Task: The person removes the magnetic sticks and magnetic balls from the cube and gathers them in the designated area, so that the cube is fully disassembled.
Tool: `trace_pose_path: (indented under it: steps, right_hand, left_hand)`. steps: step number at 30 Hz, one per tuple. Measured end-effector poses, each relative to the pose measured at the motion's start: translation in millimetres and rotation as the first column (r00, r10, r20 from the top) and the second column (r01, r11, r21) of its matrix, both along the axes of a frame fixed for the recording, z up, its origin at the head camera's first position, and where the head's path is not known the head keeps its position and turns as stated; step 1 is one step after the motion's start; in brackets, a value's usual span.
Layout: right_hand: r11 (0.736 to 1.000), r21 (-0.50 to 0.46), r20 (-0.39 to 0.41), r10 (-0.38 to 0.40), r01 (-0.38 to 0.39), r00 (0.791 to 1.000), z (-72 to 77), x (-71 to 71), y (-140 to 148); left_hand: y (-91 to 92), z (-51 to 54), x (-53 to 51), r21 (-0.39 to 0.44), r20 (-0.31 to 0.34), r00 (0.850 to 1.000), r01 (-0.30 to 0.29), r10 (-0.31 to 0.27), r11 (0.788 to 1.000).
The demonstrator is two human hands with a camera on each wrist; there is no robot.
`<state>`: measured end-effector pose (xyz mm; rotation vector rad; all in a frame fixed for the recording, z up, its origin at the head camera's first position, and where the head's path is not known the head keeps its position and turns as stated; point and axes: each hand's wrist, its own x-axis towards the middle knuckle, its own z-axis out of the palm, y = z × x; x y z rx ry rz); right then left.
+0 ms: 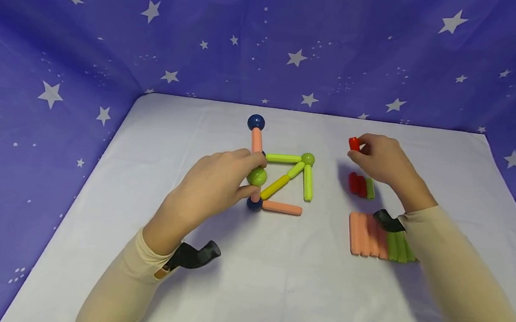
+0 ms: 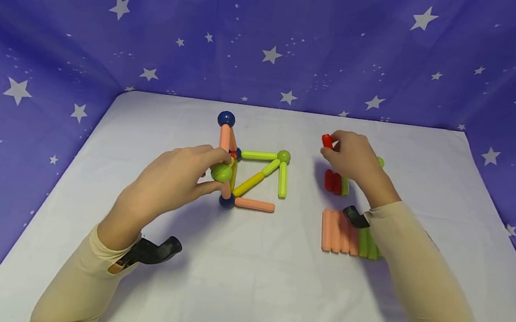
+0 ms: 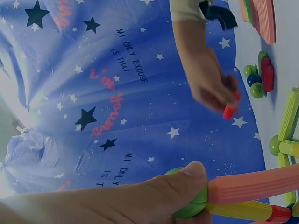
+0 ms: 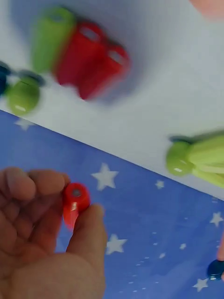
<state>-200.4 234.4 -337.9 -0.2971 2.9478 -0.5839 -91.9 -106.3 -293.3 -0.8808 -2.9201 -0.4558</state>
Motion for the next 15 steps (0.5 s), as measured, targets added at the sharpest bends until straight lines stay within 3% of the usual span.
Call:
trace_pose_path:
  steps: [4, 9, 11, 15]
  right_hand:
    - [0.997, 0.078, 0.134, -0.033, 0.023, 0.990, -2.5, 11.1, 28.8]
    - [0.982, 0.176, 0.318, -0.120, 0.066, 0.940, -8.2, 20.6, 51.3]
    - [0.979, 0.190, 0.352, -0.145, 0.081, 0.925, -11.7, 22.4, 55.6]
    - [0.978, 0.190, 0.373, -0.151, 0.084, 0.915, -19.0, 22.6, 57.6]
  left_hand:
    - [-1.6, -0.5, 0.8, 0.000, -0.003, 1.000, -0.001, 0.001, 1.000]
    - [-0.3, -0.8, 1.0, 0.005, -0.006, 1.000, 0.004, -0.003, 1.000]
    - [-0.2, -0.9, 1.1, 0.008, -0.008, 1.000, 0.006, -0.006, 1.000]
    - [-0.8, -0.8, 1.6, 0.016, -0.008, 1.000, 0.007, -0.007, 1.000]
